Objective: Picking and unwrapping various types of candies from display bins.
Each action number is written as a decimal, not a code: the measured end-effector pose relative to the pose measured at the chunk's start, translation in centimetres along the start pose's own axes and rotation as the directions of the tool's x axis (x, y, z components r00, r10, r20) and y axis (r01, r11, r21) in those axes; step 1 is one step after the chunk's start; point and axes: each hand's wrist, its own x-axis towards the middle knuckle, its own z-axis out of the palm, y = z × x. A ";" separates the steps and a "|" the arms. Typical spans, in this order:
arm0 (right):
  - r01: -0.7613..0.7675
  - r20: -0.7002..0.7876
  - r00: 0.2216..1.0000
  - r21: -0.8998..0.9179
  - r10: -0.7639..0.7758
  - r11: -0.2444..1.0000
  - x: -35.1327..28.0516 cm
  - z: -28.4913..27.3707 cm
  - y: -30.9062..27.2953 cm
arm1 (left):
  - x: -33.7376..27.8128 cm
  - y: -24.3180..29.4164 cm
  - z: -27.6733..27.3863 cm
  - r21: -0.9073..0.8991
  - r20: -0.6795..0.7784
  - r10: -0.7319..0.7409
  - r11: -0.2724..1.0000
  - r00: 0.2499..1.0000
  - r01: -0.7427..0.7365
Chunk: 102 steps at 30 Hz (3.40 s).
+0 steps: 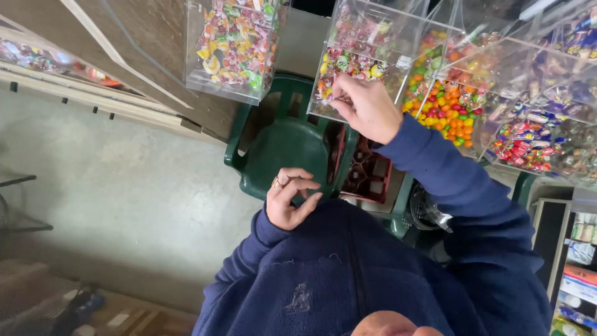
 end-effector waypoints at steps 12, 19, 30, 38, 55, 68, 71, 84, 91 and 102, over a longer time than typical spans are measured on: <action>0.063 -0.122 0.987 -0.328 -0.108 0.943 -3.0 -1.3 -3.9 | 0.6 0.5 0.0 -0.018 0.113 0.013 1.000 0.994 -0.011; 0.146 -0.083 0.984 -0.125 -0.157 0.981 -16.3 -4.6 -7.4 | 5.4 3.1 3.7 -0.020 0.226 0.103 0.995 0.969 -0.101; -0.158 -0.358 0.923 -0.025 0.138 0.987 -28.9 -6.8 -7.4 | 18.6 -2.7 21.9 0.502 0.748 0.343 0.269 0.569 -0.822; -0.251 -0.399 0.893 -0.058 0.208 0.966 -32.3 -7.0 -6.1 | 20.6 -9.0 29.6 0.724 0.690 0.032 0.008 0.723 -0.690; -0.221 -0.426 0.886 -0.040 0.183 0.974 -32.5 -7.4 -5.0 | 21.1 -7.5 26.9 0.518 0.827 0.148 0.173 0.542 -0.838; 0.056 -0.418 0.907 0.242 0.052 0.969 -23.8 -5.1 -4.1 | 9.2 10.0 9.6 -0.009 0.473 0.579 0.757 0.665 -0.653; 0.042 -0.347 0.938 0.102 -0.004 0.994 -21.3 -3.7 -5.0 | 7.2 9.3 7.2 0.079 0.378 0.487 0.830 0.788 -0.552; 0.302 0.238 0.953 -0.791 -0.187 0.533 -1.8 -1.2 1.4 | 0.1 3.6 0.3 0.282 0.132 0.112 0.948 0.985 -0.146; 0.153 0.166 0.986 -0.949 0.026 0.274 -0.5 1.6 4.8 | -0.1 2.5 -0.5 0.207 0.220 0.106 0.966 0.970 -0.153; 0.251 0.164 0.968 -0.571 -0.191 0.782 -6.7 -5.1 -6.0 | 2.1 1.7 1.5 0.123 0.367 0.117 0.977 0.923 -0.172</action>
